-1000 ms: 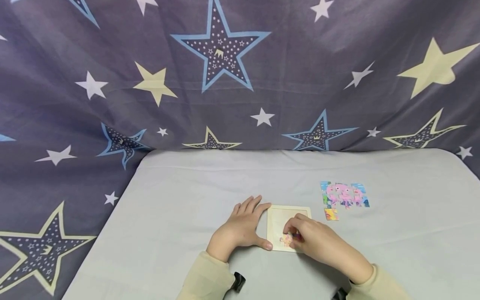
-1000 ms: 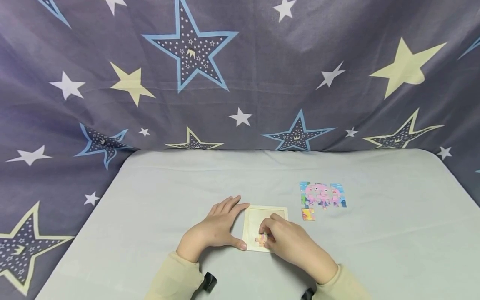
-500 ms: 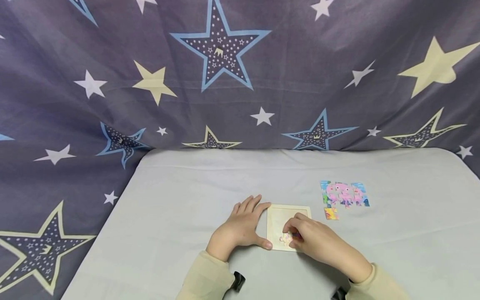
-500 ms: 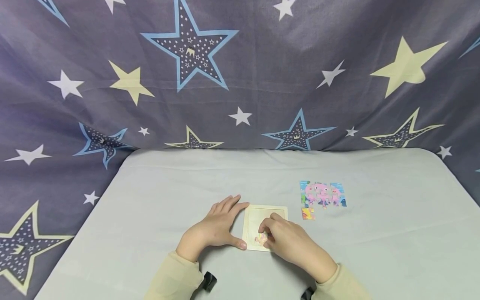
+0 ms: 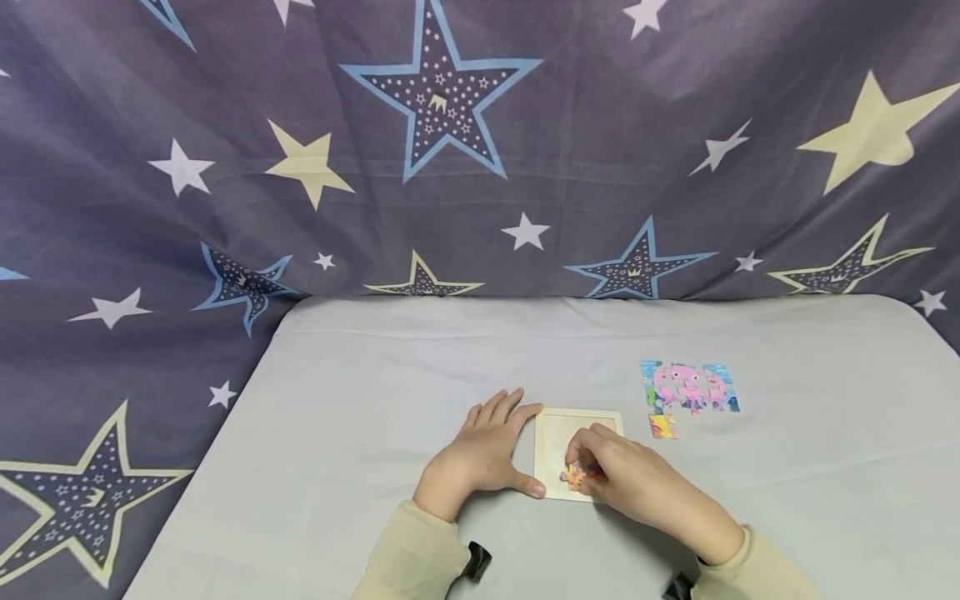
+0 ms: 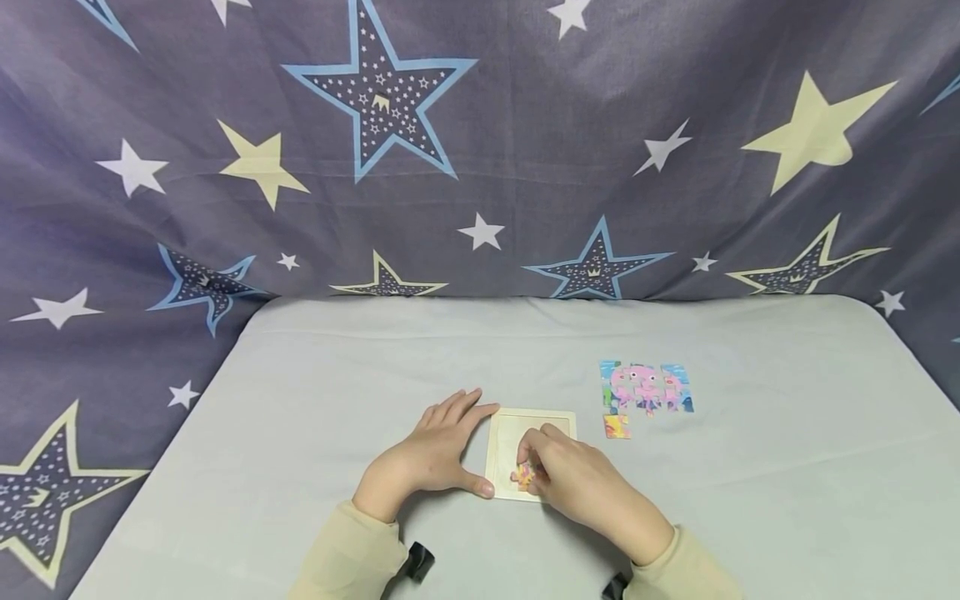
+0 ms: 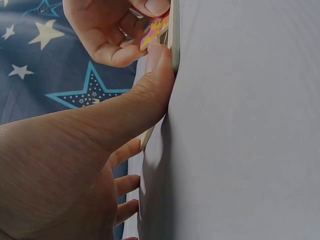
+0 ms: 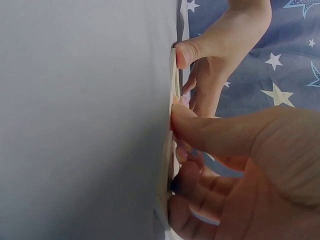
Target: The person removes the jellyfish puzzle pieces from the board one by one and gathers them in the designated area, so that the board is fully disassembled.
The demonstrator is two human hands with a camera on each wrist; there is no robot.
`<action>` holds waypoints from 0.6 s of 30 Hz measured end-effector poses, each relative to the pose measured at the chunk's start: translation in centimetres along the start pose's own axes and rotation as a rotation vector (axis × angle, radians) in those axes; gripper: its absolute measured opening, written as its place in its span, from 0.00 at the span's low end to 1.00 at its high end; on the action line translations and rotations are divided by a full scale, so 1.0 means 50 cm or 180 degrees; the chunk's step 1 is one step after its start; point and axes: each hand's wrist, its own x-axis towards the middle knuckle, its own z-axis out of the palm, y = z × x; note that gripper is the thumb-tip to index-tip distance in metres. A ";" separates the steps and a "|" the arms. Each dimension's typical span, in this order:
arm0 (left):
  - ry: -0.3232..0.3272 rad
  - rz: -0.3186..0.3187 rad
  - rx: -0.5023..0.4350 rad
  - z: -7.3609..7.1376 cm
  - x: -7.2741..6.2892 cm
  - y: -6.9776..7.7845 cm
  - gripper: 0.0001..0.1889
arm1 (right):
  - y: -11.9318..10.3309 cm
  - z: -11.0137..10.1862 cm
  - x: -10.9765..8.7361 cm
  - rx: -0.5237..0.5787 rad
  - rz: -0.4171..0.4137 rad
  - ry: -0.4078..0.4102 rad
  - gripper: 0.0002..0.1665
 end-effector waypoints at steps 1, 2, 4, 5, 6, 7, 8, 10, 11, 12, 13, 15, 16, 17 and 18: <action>-0.0002 -0.0001 -0.0002 0.000 0.000 0.000 0.55 | 0.000 0.000 0.000 0.0012 0.0001 0.0001 0.20; -0.0004 -0.0001 -0.0004 0.000 0.000 0.000 0.55 | 0.000 -0.001 0.000 0.0027 0.0007 0.0002 0.20; 0.0012 0.0002 0.0027 0.007 0.004 -0.005 0.56 | 0.000 -0.001 0.001 0.0044 0.0018 0.0009 0.20; 0.0026 0.0013 0.0041 0.010 0.006 -0.008 0.56 | -0.001 -0.002 0.001 0.0051 0.0032 0.0009 0.21; 0.0033 0.0021 0.0053 0.012 0.007 -0.010 0.57 | -0.002 -0.002 0.001 0.0050 0.0048 0.0009 0.21; 0.0049 0.0037 0.0061 0.015 0.008 -0.013 0.57 | -0.003 -0.003 0.001 0.0047 0.0069 0.0009 0.21; 0.0056 0.0045 0.0072 0.017 0.009 -0.015 0.57 | -0.004 -0.003 0.001 0.0048 0.0078 0.0012 0.20; 0.0060 0.0059 0.0072 0.020 0.010 -0.017 0.57 | -0.005 -0.003 0.000 0.0030 0.0097 0.0023 0.19; 0.0061 0.0062 0.0079 0.019 0.009 -0.016 0.57 | -0.006 -0.004 0.000 0.0018 0.0108 0.0028 0.19; 0.0054 0.0054 0.0082 0.019 0.009 -0.016 0.57 | -0.007 -0.005 0.000 0.0014 0.0116 0.0026 0.18; 0.0054 0.0048 0.0091 0.019 0.009 -0.016 0.57 | -0.008 -0.006 -0.001 0.0014 0.0119 0.0021 0.17; 0.0047 0.0038 0.0095 0.021 0.011 -0.017 0.57 | -0.010 -0.007 0.000 0.0027 0.0114 0.0006 0.16; 0.0048 0.0035 0.0094 0.021 0.011 -0.016 0.57 | -0.011 -0.008 0.000 0.0032 0.0111 -0.0010 0.15; 0.0058 0.0040 0.0095 0.021 0.011 -0.016 0.57 | -0.012 -0.010 0.000 0.0040 0.0107 -0.0028 0.15; 0.0060 0.0041 0.0088 0.021 0.011 -0.017 0.57 | -0.013 -0.011 0.000 0.0049 0.0104 -0.0045 0.15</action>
